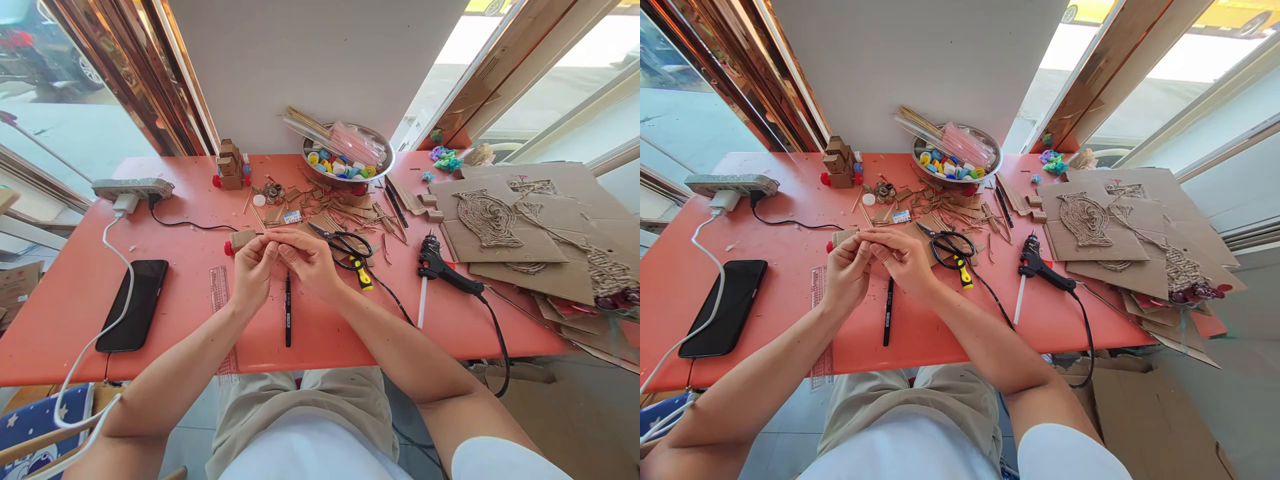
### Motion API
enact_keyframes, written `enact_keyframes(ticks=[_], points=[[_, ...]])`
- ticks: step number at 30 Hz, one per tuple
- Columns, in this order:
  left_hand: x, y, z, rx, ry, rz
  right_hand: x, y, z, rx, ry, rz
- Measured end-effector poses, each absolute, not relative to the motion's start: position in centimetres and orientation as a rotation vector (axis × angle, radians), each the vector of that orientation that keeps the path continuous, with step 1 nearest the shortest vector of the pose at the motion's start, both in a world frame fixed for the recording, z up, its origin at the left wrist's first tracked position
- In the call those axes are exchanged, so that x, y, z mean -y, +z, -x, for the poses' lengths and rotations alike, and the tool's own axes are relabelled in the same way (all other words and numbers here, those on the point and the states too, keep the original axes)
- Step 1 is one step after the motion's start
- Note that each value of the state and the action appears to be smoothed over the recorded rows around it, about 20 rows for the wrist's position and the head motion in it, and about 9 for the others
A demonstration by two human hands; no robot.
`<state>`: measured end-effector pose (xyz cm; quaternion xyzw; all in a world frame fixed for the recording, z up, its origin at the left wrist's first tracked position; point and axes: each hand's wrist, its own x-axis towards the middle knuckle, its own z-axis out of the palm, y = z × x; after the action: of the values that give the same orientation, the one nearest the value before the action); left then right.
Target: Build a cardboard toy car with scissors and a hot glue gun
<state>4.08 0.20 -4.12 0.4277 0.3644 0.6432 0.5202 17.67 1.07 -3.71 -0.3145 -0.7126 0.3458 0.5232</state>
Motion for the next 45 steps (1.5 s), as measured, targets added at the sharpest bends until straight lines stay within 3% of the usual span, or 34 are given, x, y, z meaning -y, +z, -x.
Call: enact_keyframes(ticks=[10, 22, 29, 37, 45], points=[[-0.1, -4.3, -2.1, -0.971, 1.651, -1.540, -1.6, -2.8, -20.2, 1.907, 0.263, 0.659], [-0.2, -4.1, -2.0, -0.950, 1.619, -1.587, -1.1, -2.8, -20.3, 2.042, -0.008, 0.676], [-0.3, -3.8, -2.6, -0.984, 1.641, -1.360, -1.0, -3.5, -19.7, 2.111, 0.156, 0.820], [-1.0, -3.3, -2.6, -1.002, 1.408, -1.570, -2.1, -2.2, -20.9, 2.241, 0.231, 0.857], [0.0, -3.3, -2.9, -0.935, 1.111, -1.613, -1.3, 0.4, -22.0, 2.384, 0.962, 0.990]])
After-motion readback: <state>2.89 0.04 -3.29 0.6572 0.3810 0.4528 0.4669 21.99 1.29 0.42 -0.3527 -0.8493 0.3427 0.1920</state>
